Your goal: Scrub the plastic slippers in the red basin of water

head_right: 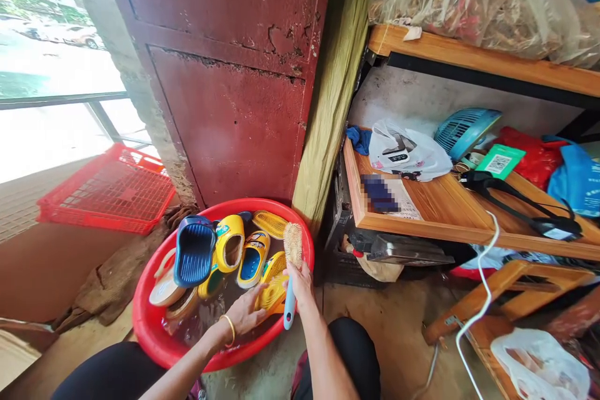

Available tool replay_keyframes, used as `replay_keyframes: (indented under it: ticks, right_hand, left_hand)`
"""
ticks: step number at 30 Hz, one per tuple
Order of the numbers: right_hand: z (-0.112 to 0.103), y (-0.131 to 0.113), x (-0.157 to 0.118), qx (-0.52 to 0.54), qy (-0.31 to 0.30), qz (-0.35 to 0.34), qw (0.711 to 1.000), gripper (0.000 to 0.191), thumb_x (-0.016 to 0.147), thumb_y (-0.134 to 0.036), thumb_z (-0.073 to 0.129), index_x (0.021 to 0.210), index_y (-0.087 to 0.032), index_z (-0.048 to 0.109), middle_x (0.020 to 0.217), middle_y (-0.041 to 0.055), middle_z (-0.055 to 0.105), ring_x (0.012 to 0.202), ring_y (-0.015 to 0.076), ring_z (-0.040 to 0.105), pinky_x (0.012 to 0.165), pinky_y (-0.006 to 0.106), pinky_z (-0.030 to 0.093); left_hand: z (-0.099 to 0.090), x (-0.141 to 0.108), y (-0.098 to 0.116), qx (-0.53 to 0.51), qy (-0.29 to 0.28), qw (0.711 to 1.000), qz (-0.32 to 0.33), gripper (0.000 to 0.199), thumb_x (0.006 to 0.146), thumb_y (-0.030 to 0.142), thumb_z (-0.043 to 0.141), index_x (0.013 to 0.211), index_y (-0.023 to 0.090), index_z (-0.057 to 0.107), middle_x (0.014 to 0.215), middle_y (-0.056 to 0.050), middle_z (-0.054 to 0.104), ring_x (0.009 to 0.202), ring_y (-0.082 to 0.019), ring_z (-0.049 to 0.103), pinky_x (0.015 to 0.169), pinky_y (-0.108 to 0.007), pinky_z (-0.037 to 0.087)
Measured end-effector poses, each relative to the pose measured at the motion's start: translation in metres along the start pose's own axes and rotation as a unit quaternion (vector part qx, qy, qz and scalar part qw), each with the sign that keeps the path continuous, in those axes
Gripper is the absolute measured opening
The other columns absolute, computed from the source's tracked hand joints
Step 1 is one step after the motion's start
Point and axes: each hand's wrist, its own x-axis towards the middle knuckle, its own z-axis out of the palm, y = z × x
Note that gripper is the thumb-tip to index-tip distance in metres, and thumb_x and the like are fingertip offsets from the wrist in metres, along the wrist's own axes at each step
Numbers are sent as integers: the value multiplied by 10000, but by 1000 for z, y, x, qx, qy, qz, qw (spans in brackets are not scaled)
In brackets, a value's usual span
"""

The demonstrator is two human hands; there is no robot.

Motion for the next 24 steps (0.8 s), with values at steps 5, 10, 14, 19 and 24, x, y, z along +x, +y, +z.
replay_keyframes:
  ticks: [5,10,14,19,24]
  right_hand:
    - [4,-8,-8,-2,-15,-20,1000,451,730,-541,725,999,-199,607,854,50,757,470,125,616,419,227,472]
    - [-1,-15,-17,-9,-11,-41,999,411,776,-529,698,995,-191,614,858,64,759,469,123,619,417,227,487]
    - [-11,-15,-12,-23,-5,-54,998,427,810,-561,673,1016,-195,598,812,49,743,465,125,617,412,224,486]
    - [-6,-14,-15,-80,-3,-97,992,461,883,-623,573,1085,-209,566,808,18,704,448,111,577,394,211,436]
    - [22,-9,-47,-268,-97,-243,927,270,907,-475,644,1072,-262,650,998,48,732,854,203,699,670,251,519]
  left_hand:
    - [12,-7,5,10,14,1000,-26,805,640,433,771,1374,167,574,1524,-218,485,1353,-400,522,1156,-470,357]
    - [0,-2,15,-103,43,993,-41,589,738,440,667,1255,159,641,1257,-159,698,1220,-341,626,1069,-436,441]
    - [-30,-8,23,-236,71,968,-40,520,857,501,489,1217,153,627,1175,-128,732,1066,-260,696,895,-347,542]
    - [-64,-37,26,-328,111,937,-49,551,855,593,504,1238,201,568,939,-61,721,734,-187,681,620,-300,540]
    - [-86,-64,29,-362,137,918,-82,719,686,631,737,1224,169,623,893,-67,735,683,-187,670,568,-276,501]
